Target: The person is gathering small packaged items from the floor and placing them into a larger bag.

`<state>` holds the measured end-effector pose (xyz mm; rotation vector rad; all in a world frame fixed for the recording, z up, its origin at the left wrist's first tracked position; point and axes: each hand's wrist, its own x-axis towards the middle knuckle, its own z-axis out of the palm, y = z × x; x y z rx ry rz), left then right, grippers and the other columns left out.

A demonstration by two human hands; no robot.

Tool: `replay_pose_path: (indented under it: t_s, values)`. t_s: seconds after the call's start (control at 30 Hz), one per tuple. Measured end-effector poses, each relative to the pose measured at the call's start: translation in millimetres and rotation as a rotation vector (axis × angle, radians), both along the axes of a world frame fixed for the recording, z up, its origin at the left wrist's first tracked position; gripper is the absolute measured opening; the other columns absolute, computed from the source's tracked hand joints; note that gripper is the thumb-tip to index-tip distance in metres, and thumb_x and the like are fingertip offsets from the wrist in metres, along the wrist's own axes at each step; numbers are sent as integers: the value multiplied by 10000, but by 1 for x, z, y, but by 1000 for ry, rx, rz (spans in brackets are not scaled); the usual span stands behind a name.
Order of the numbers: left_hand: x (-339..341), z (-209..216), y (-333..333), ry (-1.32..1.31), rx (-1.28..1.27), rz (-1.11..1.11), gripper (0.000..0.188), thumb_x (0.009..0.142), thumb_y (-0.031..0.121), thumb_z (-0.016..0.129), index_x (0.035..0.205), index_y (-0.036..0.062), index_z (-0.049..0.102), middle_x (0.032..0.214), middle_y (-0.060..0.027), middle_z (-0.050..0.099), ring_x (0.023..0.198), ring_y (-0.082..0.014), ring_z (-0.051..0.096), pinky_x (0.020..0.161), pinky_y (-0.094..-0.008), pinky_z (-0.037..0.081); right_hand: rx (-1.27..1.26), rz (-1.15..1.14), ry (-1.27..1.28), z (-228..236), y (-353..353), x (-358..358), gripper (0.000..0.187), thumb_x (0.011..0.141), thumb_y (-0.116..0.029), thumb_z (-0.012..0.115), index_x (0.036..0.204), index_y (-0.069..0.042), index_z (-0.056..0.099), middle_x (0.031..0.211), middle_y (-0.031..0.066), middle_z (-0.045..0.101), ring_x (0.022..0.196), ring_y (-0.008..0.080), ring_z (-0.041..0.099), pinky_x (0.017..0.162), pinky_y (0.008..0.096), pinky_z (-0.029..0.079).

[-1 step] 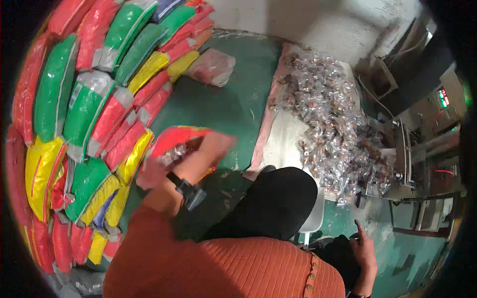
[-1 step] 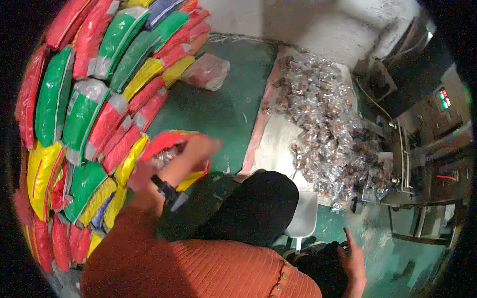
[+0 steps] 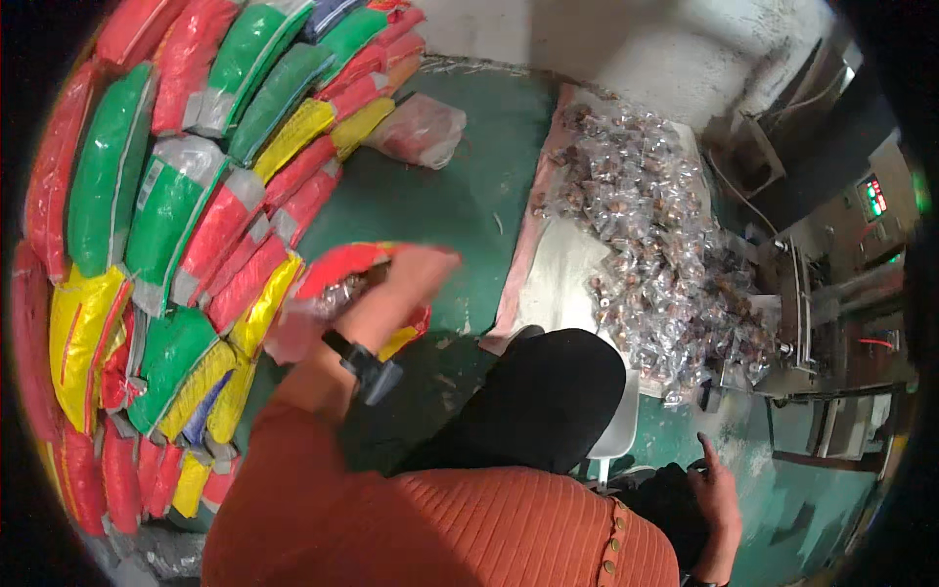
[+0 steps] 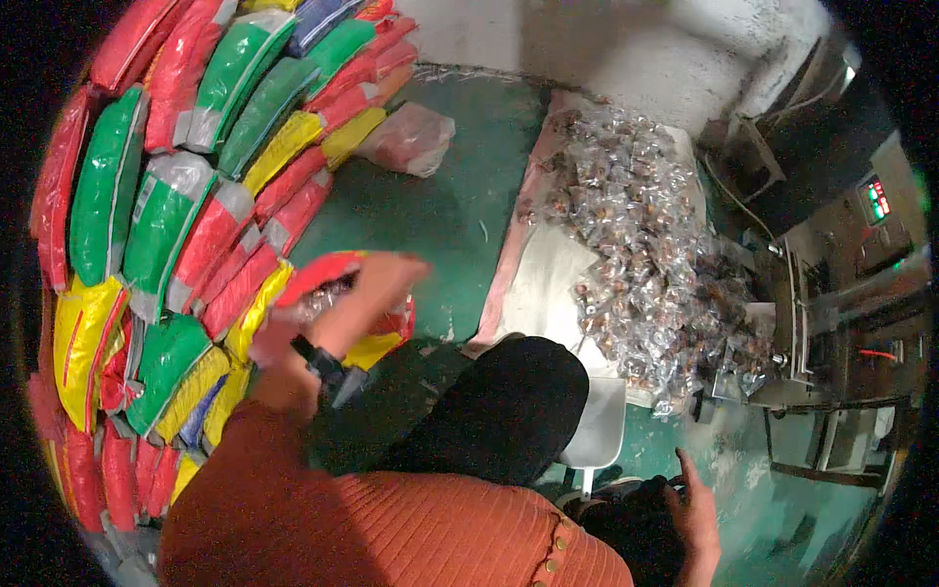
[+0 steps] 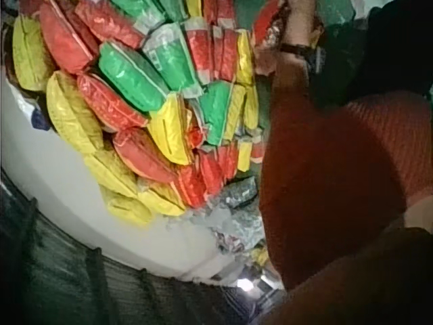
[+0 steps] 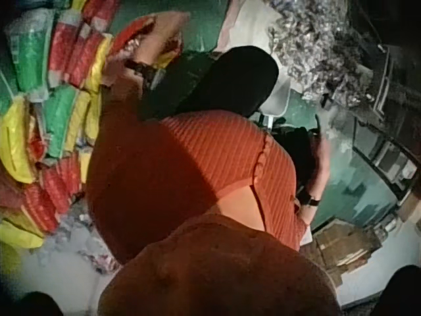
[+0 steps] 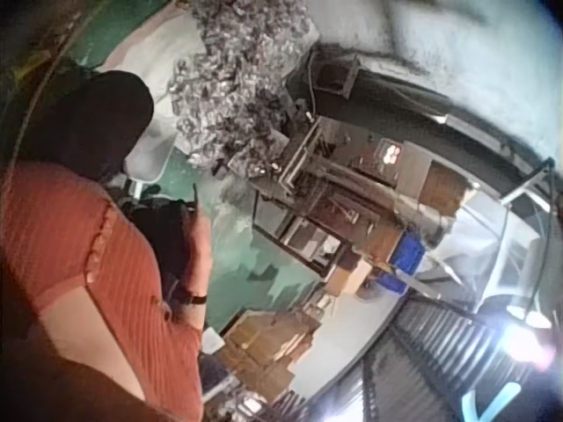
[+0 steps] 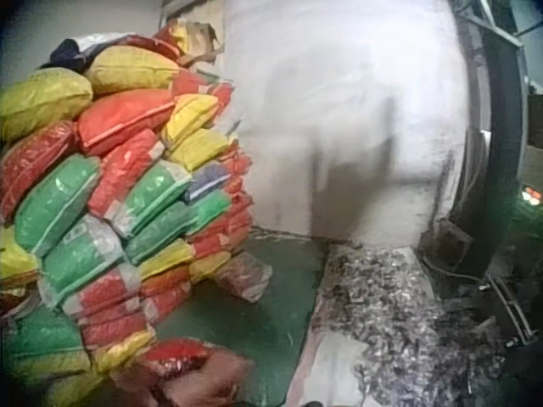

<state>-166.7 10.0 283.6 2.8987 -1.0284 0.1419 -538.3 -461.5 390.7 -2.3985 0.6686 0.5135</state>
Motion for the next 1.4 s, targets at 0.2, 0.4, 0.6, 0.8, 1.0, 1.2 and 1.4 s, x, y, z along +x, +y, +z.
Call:
replay_pose_path:
  t_s: [0.2, 0.4, 0.6, 0.8, 1.0, 1.2, 1.4]
  values:
    - [118, 2, 61, 175, -579, 10, 254, 830, 165, 627, 1047, 60, 705, 1050, -131, 693, 975, -315, 677, 850, -374, 543, -35, 77, -48, -12, 0, 7, 724, 835, 17, 655, 1484, -174, 398, 994, 199, 684, 881, 293, 668, 786, 384, 525]
    - [34, -74, -98, 476, -128, -76, 182, 849, 151, 527, 905, 41, 660, 857, -188, 659, 816, -363, 658, 708, -479, 510, 22, 41, 0, -1, 17, 23, 730, 847, 28, 643, 1494, -160, 363, 1037, 260, 675, 937, 382, 678, 833, 418, 524]
    - [-40, -60, -69, 732, -374, -323, 169, 869, 182, 540, 920, 60, 646, 929, -107, 644, 914, -302, 645, 757, -436, 521, 29, 89, 68, 1, 15, 55, 715, 859, 30, 618, 1496, -175, 366, 1008, 219, 687, 866, 331, 681, 816, 405, 525]
    - [-82, -17, 38, 21, -570, 46, 131, 800, 97, 669, 920, 56, 637, 897, -120, 604, 917, -336, 609, 778, -435, 507, 3, 106, 76, -6, 11, 67, 704, 856, 10, 633, 1486, -183, 385, 1010, 191, 696, 866, 318, 687, 802, 402, 531]
    - [-77, 20, 17, -127, -559, 550, 283, 744, 46, 720, 1014, 52, 636, 952, -153, 564, 937, -353, 568, 837, -447, 471, -16, 199, 16, -16, 10, 72, 673, 847, 3, 628, 1466, -151, 414, 973, 170, 700, 847, 309, 676, 781, 392, 528]
    - [-46, 36, 31, -359, -351, 740, 521, 669, 55, 767, 1167, 64, 613, 1060, -169, 526, 1038, -365, 514, 908, -452, 434, -31, 97, 50, -2, 10, 51, 641, 862, -32, 634, 1454, -144, 416, 1005, 212, 701, 890, 362, 691, 798, 421, 539]
    - [-18, -25, 92, 113, -497, 767, 453, 780, 23, 664, 1230, 74, 639, 1082, -163, 582, 949, -383, 582, 878, -496, 515, -27, 55, -39, -1, 17, 29, 600, 859, -37, 635, 1425, -134, 463, 984, 215, 699, 874, 341, 692, 798, 403, 536]
